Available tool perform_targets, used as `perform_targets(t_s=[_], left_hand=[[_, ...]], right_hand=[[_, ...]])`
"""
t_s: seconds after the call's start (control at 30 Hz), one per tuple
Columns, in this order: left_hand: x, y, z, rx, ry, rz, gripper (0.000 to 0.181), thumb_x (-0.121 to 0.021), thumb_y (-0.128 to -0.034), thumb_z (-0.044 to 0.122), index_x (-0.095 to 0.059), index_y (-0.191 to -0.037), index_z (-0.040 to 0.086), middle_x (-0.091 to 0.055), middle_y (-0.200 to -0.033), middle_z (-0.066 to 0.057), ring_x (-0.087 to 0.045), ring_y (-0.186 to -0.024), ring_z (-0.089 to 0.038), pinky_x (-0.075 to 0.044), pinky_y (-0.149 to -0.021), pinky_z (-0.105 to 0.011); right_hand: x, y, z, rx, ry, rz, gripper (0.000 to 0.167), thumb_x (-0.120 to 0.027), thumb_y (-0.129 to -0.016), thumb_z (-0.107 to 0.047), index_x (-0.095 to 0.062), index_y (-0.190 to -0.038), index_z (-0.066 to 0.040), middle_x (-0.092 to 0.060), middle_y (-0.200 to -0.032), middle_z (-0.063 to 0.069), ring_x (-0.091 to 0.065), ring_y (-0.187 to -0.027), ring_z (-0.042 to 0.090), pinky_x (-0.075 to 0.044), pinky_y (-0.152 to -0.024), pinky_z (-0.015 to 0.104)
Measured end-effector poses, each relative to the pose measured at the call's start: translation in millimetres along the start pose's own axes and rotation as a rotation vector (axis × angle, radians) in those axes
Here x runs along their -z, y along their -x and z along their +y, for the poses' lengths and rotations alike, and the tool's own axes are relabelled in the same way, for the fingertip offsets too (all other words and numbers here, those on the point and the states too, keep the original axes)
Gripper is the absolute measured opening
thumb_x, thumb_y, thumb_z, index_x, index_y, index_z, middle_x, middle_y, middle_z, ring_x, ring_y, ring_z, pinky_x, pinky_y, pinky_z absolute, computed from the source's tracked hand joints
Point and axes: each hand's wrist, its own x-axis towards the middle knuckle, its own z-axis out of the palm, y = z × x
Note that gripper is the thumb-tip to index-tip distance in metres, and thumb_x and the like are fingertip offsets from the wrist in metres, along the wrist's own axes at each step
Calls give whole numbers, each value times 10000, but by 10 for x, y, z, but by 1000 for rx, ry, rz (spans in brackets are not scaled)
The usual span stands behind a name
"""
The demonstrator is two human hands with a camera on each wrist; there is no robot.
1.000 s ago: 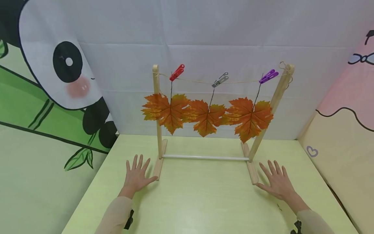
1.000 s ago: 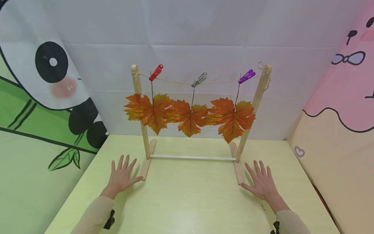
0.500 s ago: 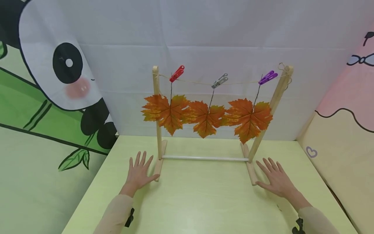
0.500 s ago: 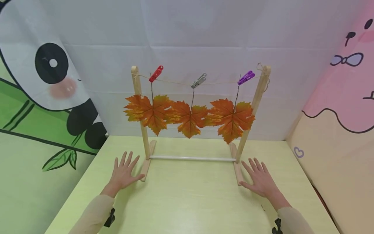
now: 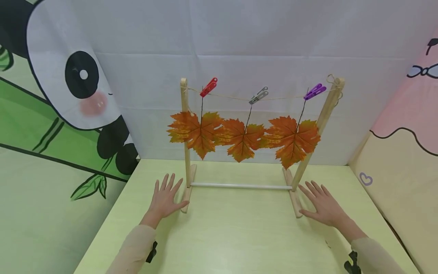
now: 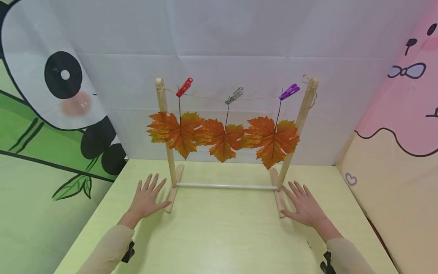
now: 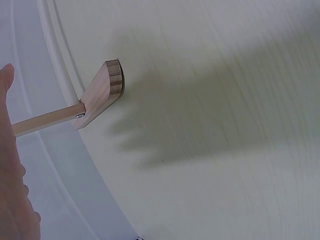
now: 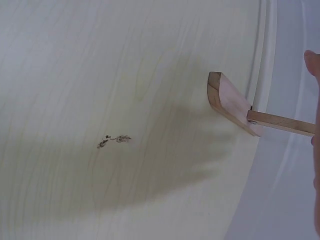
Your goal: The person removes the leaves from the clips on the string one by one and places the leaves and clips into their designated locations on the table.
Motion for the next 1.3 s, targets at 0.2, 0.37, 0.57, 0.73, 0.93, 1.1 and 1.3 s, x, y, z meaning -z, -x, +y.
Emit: perform_targets(t_s=[0.2, 0.37, 0.57, 0.73, 0.93, 1.1, 1.3], left_hand=[[54, -46, 15, -26, -6, 14, 830, -568, -761, 600, -357, -1399, 112, -225, -1464, -193, -129, -1351, -380, -82, -1041, -598], [109, -88, 50, -63, 15, 49, 822, -578, -761, 584, -365, -1393, 102, -266, -1449, -191, -184, -1337, -378, -137, -1045, -573], [157, -141, 94, -90, 40, 62, 830, -580, -767, 571, -351, -1395, 78, -274, -1447, -185, -238, -1321, -361, -206, -1048, -521], [179, -184, 124, -126, 68, 92, 834, -600, -762, 552, -348, -1397, 74, -303, -1435, -179, -274, -1304, -358, -245, -1031, -518], [218, -212, 152, -153, 61, 113, 834, -619, -757, 535, -345, -1397, 75, -330, -1420, -175, -313, -1281, -354, -274, -1017, -506], [295, -232, 176, -159, 75, 111, 827, -630, -755, 523, -350, -1392, 76, -355, -1404, -171, -339, -1264, -349, -297, -1008, -495], [417, -292, 191, -191, 97, 169, 792, -676, -740, 467, -400, -1359, 57, -408, -1359, -178, -387, -1222, -353, -341, -973, -500]], right_hand=[[59, -55, 12, 29, 2, 14, 766, -631, -762, -501, -407, -1345, -57, -397, -1338, 262, -317, -1244, 432, 52, -1104, 328], [122, -107, 6, 62, 16, 38, 763, -644, -751, -494, -423, -1328, -46, -417, -1326, 249, -339, -1227, 428, 45, -1104, 292], [196, -187, -47, 81, 1, 26, 762, -660, -745, -481, -426, -1325, -45, -432, -1314, 234, -361, -1209, 418, -219, -1055, 457], [239, -257, -81, 113, 3, 41, 757, -679, -731, -467, -444, -1306, -36, -459, -1279, 236, -395, -1181, 413, -356, -916, 523], [278, -313, -113, 155, -3, 80, 757, -699, -714, -427, -449, -1305, -25, -482, -1244, 249, -426, -1155, 405, -371, -909, 517], [321, -364, -156, 169, -4, 76, 755, -686, -725, -443, -438, -1317, -46, -495, -1231, 222, -445, -1138, 386, -384, -899, 513], [377, -449, -214, 189, 1, 71, 758, -707, -707, -400, -429, -1324, -59, -495, -1235, 208, -457, -1130, 373, -394, -893, 514]])
